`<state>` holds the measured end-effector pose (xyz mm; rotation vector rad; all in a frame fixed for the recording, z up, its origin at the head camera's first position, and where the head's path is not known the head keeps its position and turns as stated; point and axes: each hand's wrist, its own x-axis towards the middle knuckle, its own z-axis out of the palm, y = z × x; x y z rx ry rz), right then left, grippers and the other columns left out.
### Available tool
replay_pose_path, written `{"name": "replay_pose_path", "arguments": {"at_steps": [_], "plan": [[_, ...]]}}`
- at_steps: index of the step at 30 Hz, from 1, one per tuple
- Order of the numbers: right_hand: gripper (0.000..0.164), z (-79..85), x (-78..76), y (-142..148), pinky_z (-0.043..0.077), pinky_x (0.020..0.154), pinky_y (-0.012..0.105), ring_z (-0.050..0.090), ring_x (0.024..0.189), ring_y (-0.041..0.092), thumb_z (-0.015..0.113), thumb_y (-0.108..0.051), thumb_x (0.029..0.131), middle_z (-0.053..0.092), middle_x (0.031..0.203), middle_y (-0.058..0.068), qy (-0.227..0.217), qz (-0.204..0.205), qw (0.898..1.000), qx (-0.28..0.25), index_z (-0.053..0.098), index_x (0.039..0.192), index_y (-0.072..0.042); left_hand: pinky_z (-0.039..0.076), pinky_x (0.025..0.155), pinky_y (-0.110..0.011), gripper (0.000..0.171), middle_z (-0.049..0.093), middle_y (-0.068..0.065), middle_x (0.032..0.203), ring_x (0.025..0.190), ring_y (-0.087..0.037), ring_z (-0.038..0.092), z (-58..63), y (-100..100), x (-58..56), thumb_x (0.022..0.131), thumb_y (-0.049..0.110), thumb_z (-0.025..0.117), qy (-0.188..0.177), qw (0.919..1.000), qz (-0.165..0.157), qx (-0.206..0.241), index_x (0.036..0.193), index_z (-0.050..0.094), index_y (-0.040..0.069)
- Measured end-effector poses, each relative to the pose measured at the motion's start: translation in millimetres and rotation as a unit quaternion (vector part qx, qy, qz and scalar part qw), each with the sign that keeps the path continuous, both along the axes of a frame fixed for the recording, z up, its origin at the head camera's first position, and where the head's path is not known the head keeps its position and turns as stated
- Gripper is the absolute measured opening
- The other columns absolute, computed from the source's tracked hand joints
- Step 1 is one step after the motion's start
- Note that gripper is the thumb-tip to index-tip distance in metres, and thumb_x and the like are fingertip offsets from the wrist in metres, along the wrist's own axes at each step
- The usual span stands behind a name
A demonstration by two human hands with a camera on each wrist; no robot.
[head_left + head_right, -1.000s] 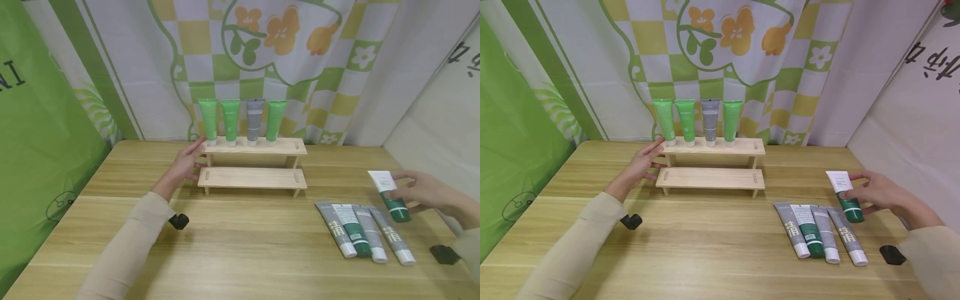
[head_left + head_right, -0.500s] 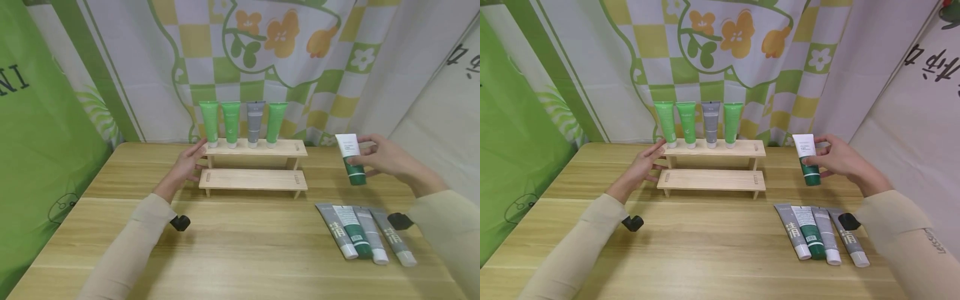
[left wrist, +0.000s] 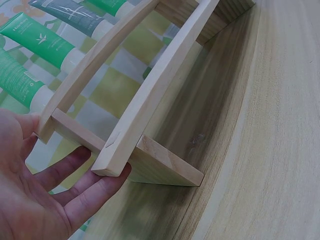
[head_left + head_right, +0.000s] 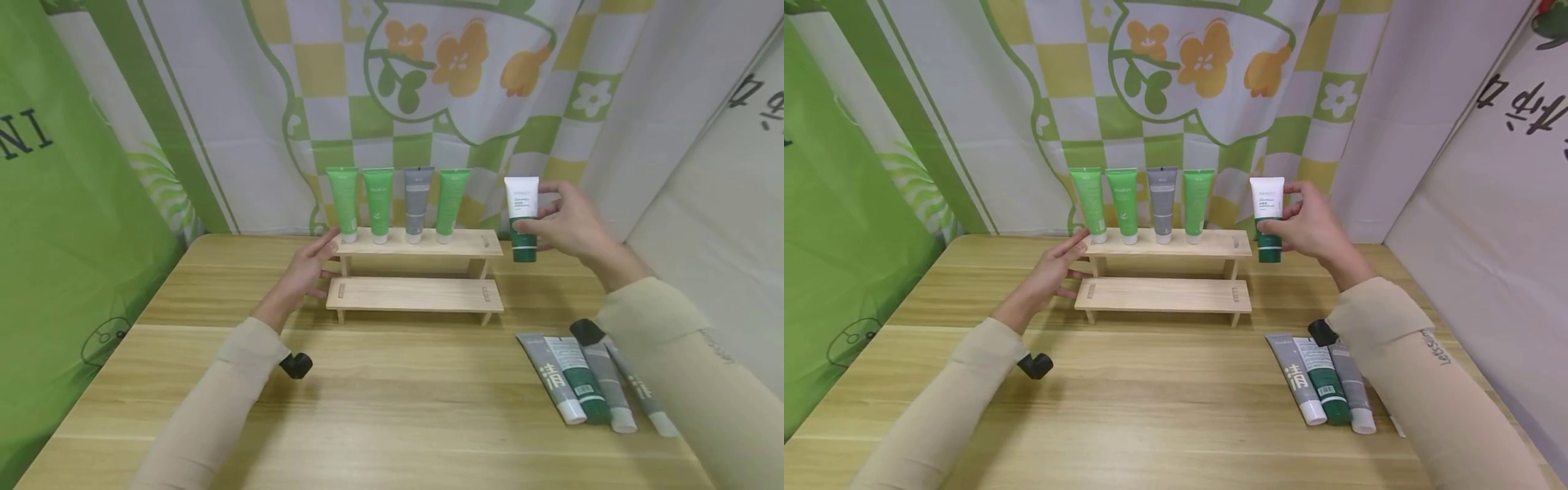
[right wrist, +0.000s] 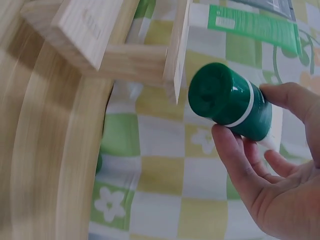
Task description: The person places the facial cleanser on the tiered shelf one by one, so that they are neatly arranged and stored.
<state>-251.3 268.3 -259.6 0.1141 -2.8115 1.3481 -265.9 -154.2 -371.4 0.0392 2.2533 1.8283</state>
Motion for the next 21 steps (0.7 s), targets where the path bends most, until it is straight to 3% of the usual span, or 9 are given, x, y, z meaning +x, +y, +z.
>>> {"name": "replay_pose_path", "arguments": {"at_steps": [9,14,21], "plan": [[0.084,-5.5,-15.0,-31,0.059,0.063,0.032,0.057,0.095,0.028,0.076,-0.009,0.090,0.048,0.118,0.020,0.066,-0.022,0.997,-0.026,0.021,0.154,-0.002,0.053,0.085,-0.062,0.052,0.037,-0.016,0.153,0.121,-0.042,0.054,-0.9,1,-1.4,0.107,0.049,0.040,-0.002,1.0000,0.003,-0.001,0.157,0.028,0.044],[0.082,-13.6,-18.2,-48,0.056,0.075,0.030,0.057,0.100,0.028,0.076,-0.008,0.089,0.048,0.116,0.016,0.112,-0.038,0.992,-0.035,0.023,0.152,-0.006,0.052,0.086,-0.062,0.052,0.038,-0.016,0.152,0.120,-0.041,0.054,-1.4,1,-1.6,0.107,0.049,0.040,0.000,1.0000,0.006,0.000,0.157,0.029,0.044],[0.081,-26.8,-20.8,-64,0.053,0.089,0.039,0.059,0.105,0.028,0.075,-0.004,0.089,0.048,0.117,0.012,0.163,-0.059,0.983,-0.064,0.024,0.151,-0.011,0.052,0.087,-0.061,0.053,0.038,-0.017,0.153,0.121,-0.043,0.053,-1.8,0,-1.8,0.107,0.050,0.040,0.001,1.0000,0.008,0.004,0.158,0.028,0.042]]}}
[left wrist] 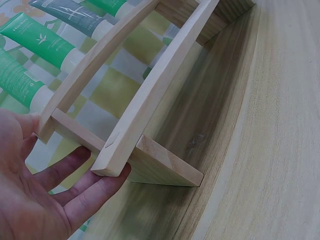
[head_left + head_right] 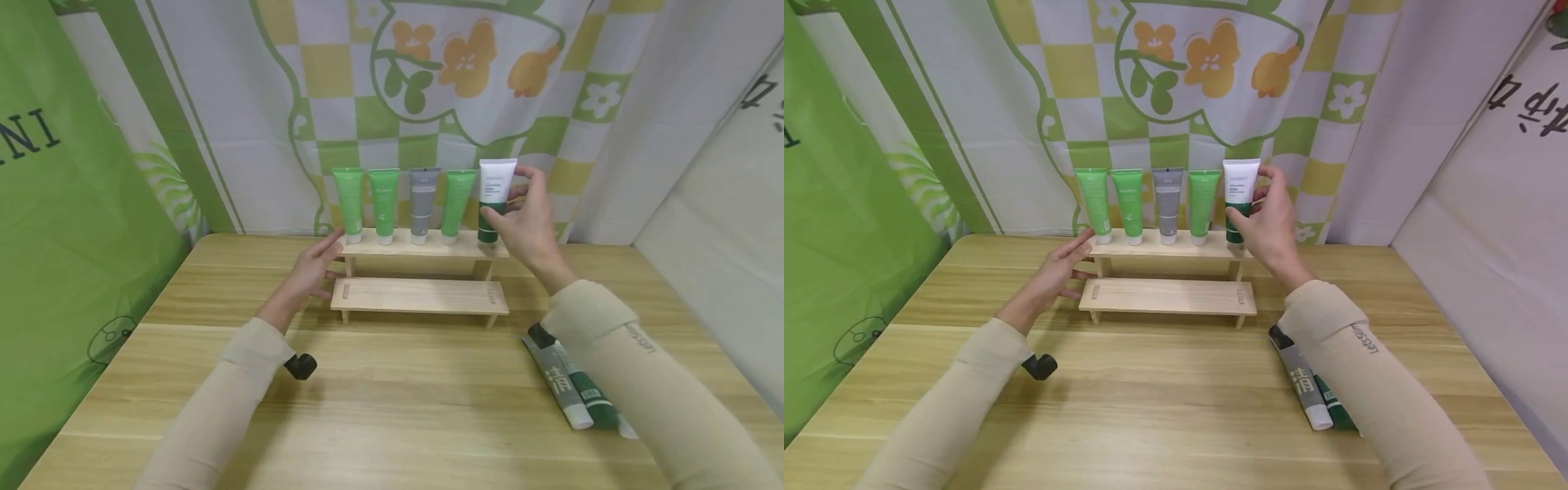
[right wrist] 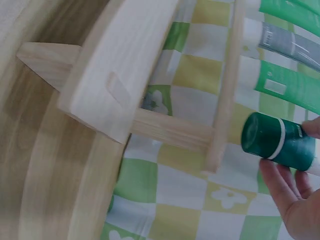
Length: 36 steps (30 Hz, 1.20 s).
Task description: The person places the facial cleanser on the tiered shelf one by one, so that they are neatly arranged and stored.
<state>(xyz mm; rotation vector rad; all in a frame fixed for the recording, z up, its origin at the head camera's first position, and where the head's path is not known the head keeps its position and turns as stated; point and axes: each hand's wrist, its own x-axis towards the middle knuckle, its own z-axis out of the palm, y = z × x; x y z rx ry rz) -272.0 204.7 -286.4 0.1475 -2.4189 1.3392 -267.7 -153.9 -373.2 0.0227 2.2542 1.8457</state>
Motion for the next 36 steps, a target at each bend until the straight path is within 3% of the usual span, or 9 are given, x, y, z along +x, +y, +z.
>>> {"name": "replay_pose_path", "arguments": {"at_steps": [14,36], "plan": [[0.077,-30.7,-2.3,-3,0.048,0.096,0.043,0.057,0.106,0.028,0.076,0.002,0.085,0.051,0.118,0.016,0.062,-0.021,0.998,-0.023,0.030,0.146,-0.008,0.050,0.088,-0.065,0.053,0.035,-0.016,0.155,0.125,-0.044,0.050,1.5,2,1.1,0.106,0.051,0.040,-0.004,1.0000,-0.005,0.002,0.157,0.028,0.044],[0.076,-39.1,-4.6,-2,0.048,0.096,0.042,0.058,0.104,0.028,0.075,0.002,0.085,0.053,0.115,0.016,0.085,-0.015,0.996,-0.034,0.030,0.145,-0.010,0.053,0.086,-0.061,0.052,0.041,-0.016,0.151,0.121,-0.042,0.054,1.0,1,1.2,0.107,0.049,0.041,-0.002,1.0000,0.005,0.001,0.157,0.030,0.042]]}}
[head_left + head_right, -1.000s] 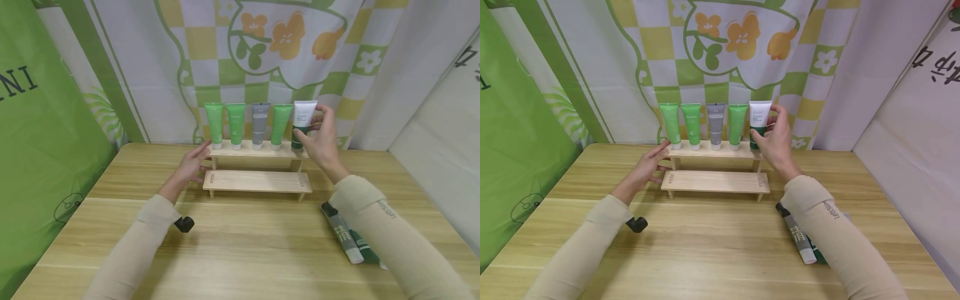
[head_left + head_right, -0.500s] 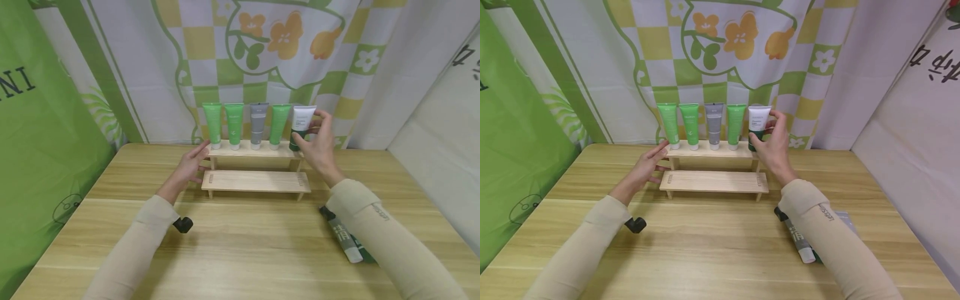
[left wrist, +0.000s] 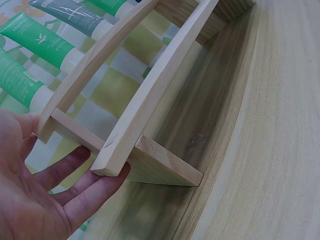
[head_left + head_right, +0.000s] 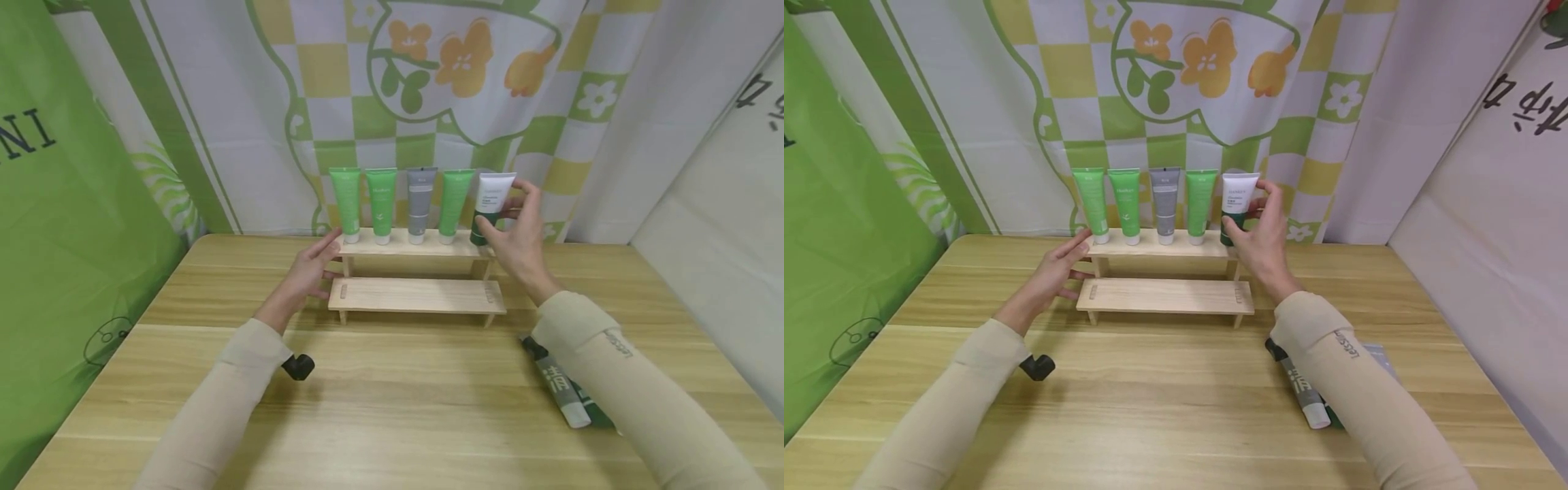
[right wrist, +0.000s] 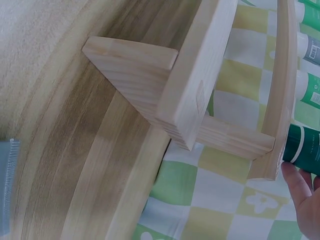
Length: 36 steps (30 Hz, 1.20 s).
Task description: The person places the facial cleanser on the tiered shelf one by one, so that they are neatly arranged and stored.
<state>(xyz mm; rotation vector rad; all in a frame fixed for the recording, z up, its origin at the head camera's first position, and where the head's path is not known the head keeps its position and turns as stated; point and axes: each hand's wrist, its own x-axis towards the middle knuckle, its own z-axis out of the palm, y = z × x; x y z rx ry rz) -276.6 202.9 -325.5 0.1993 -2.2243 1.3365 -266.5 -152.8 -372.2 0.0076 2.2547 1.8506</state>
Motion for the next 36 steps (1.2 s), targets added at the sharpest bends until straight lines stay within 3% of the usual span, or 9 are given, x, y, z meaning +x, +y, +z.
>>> {"name": "replay_pose_path", "arguments": {"at_steps": [6,16,25,30,36], "plan": [[0.075,0.3,2.2,1,0.048,0.096,0.042,0.057,0.104,0.029,0.074,0.002,0.085,0.053,0.115,0.016,-0.008,-0.002,1.000,-0.007,0.031,0.145,-0.010,0.054,0.085,-0.059,0.052,0.042,-0.016,0.149,0.121,-0.042,0.054,-0.4,2,-1.0,0.107,0.049,0.041,0.001,1.0000,-0.004,0.001,0.157,0.030,0.042],[0.079,-1.1,12.5,14,0.052,0.093,0.043,0.055,0.114,0.035,0.076,-0.006,0.087,0.047,0.127,0.020,-0.069,0.016,0.997,-0.003,0.027,0.150,-0.007,0.054,0.085,-0.060,0.051,0.041,-0.016,0.151,0.121,-0.042,0.054,-0.3,4,-1.8,0.106,0.050,0.041,0.002,1.0000,-0.009,0.000,0.156,0.030,0.045],[0.070,8.6,24.8,31,0.049,0.096,0.047,0.056,0.117,0.035,0.077,-0.012,0.089,0.053,0.131,0.019,-0.088,0.022,0.995,0.032,0.037,0.146,-0.002,0.053,0.085,-0.061,0.052,0.040,-0.015,0.152,0.120,-0.040,0.056,-0.9,1,-1.0,0.106,0.050,0.042,0.004,1.0000,-0.007,0.000,0.157,0.030,0.044],[0.063,14.8,34.8,45,0.050,0.090,0.034,0.058,0.112,0.033,0.076,-0.017,0.091,0.057,0.128,0.019,-0.090,0.026,0.994,0.054,0.044,0.143,0.000,0.053,0.085,-0.060,0.054,0.040,-0.016,0.152,0.120,-0.042,0.055,-1.9,-1,-1.1,0.106,0.050,0.042,0.005,0.9999,-0.009,0.003,0.158,0.029,0.041],[0.063,21.3,49.7,72,0.048,0.077,0.015,0.057,0.104,0.019,0.074,-0.029,0.094,0.056,0.126,0.018,-0.138,0.028,0.987,0.078,0.045,0.143,0.000,0.054,0.084,-0.058,0.053,0.042,-0.016,0.151,0.119,-0.040,0.055,-0.8,-2,0.2,0.106,0.050,0.041,0.007,0.9999,-0.011,-0.001,0.158,0.029,0.042]]}}
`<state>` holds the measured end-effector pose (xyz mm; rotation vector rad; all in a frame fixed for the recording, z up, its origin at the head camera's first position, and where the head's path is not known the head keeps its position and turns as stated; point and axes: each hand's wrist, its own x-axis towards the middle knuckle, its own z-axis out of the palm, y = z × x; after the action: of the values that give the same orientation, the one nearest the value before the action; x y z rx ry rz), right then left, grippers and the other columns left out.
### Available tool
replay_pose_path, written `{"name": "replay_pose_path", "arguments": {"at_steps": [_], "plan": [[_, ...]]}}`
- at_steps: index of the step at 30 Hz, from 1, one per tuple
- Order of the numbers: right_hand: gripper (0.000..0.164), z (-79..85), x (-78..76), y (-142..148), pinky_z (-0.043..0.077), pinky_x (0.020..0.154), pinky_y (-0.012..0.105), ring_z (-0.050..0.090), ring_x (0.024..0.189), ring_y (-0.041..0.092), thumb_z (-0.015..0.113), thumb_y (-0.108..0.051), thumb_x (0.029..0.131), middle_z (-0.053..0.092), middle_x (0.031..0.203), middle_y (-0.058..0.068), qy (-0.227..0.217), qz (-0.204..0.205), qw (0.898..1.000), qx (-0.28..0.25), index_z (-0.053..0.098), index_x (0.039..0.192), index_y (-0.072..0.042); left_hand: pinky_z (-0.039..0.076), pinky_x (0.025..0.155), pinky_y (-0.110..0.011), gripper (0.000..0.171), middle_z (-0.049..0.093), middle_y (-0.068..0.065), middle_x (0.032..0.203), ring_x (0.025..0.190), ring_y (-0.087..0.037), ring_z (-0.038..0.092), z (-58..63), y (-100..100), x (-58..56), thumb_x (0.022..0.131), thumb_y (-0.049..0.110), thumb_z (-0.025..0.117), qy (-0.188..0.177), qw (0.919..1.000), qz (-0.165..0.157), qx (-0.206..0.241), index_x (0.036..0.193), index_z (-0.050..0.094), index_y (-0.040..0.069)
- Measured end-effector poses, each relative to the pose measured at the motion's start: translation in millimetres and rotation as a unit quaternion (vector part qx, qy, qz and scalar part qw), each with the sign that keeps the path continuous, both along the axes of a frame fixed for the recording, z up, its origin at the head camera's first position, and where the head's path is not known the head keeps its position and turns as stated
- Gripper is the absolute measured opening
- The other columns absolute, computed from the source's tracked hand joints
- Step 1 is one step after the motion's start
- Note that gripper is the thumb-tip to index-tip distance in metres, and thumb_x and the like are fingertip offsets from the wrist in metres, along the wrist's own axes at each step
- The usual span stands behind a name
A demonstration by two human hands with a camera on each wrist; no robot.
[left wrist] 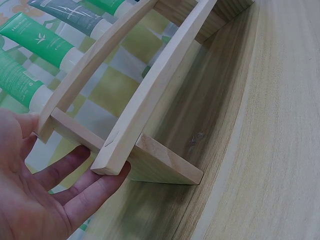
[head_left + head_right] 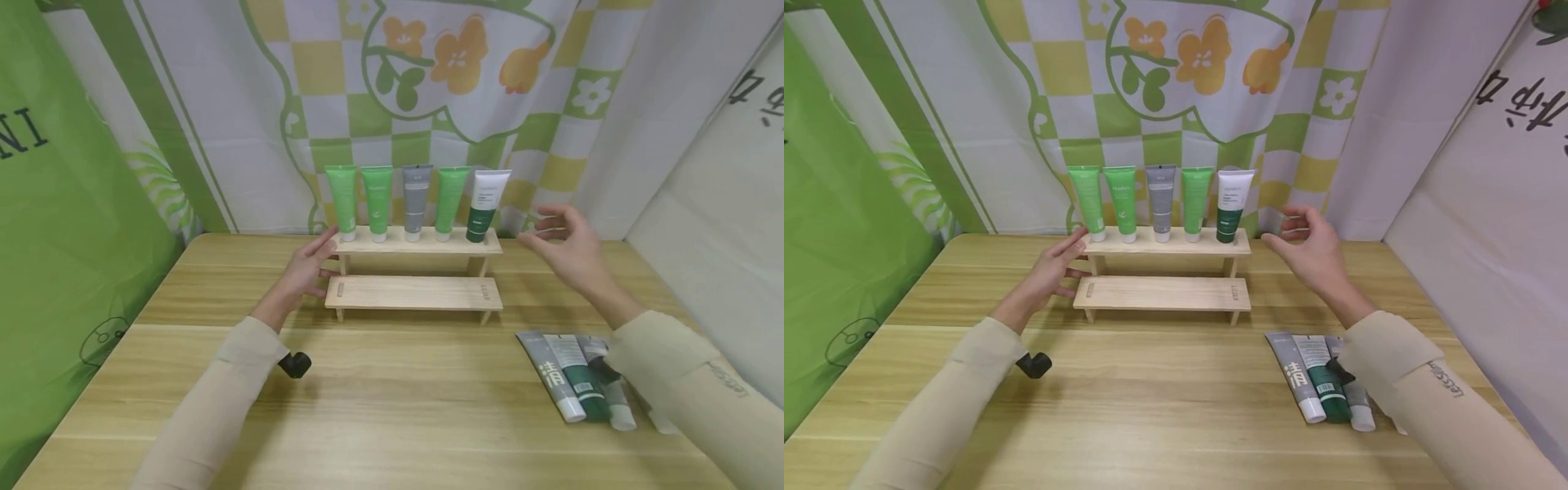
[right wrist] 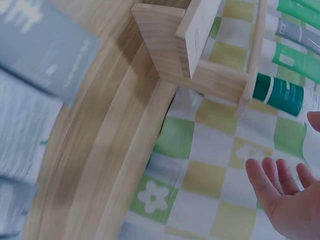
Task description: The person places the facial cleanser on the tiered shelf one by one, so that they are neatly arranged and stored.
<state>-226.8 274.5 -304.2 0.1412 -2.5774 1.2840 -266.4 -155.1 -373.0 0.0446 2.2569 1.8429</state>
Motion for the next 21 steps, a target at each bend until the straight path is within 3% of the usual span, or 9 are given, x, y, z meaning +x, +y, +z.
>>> {"name": "replay_pose_path", "arguments": {"at_steps": [7,14,21], "plan": [[0.069,5.3,21.3,40,0.056,0.075,0.020,0.060,0.093,-0.001,0.071,-0.032,0.096,0.053,0.125,0.011,-0.076,0.027,0.996,-0.032,0.038,0.148,0.000,0.056,0.082,-0.054,0.052,0.042,-0.016,0.151,0.118,-0.040,0.055,0.6,0,-0.8,0.106,0.050,0.042,-0.002,1.0000,0.002,-0.004,0.157,0.030,0.045],[0.053,-0.7,46.9,79,0.060,0.075,0.030,0.065,0.091,0.001,0.068,-0.019,0.098,0.059,0.111,-0.007,-0.101,0.056,0.993,-0.036,0.041,0.141,-0.004,0.056,0.083,-0.055,0.050,0.043,-0.015,0.149,0.116,-0.039,0.056,0.3,0,-0.9,0.106,0.050,0.041,-0.005,1.0000,0.005,0.001,0.155,0.030,0.048],[0.049,-15.2,70.9,113,0.061,0.071,0.034,0.068,0.089,0.005,0.067,-0.009,0.098,0.061,0.109,-0.005,-0.125,0.073,0.989,-0.007,0.043,0.140,-0.005,0.057,0.080,-0.053,0.052,0.042,-0.016,0.151,0.116,-0.040,0.056,0.5,1,0.0,0.107,0.049,0.041,-0.004,1.0000,0.003,0.005,0.157,0.029,0.043]]}}
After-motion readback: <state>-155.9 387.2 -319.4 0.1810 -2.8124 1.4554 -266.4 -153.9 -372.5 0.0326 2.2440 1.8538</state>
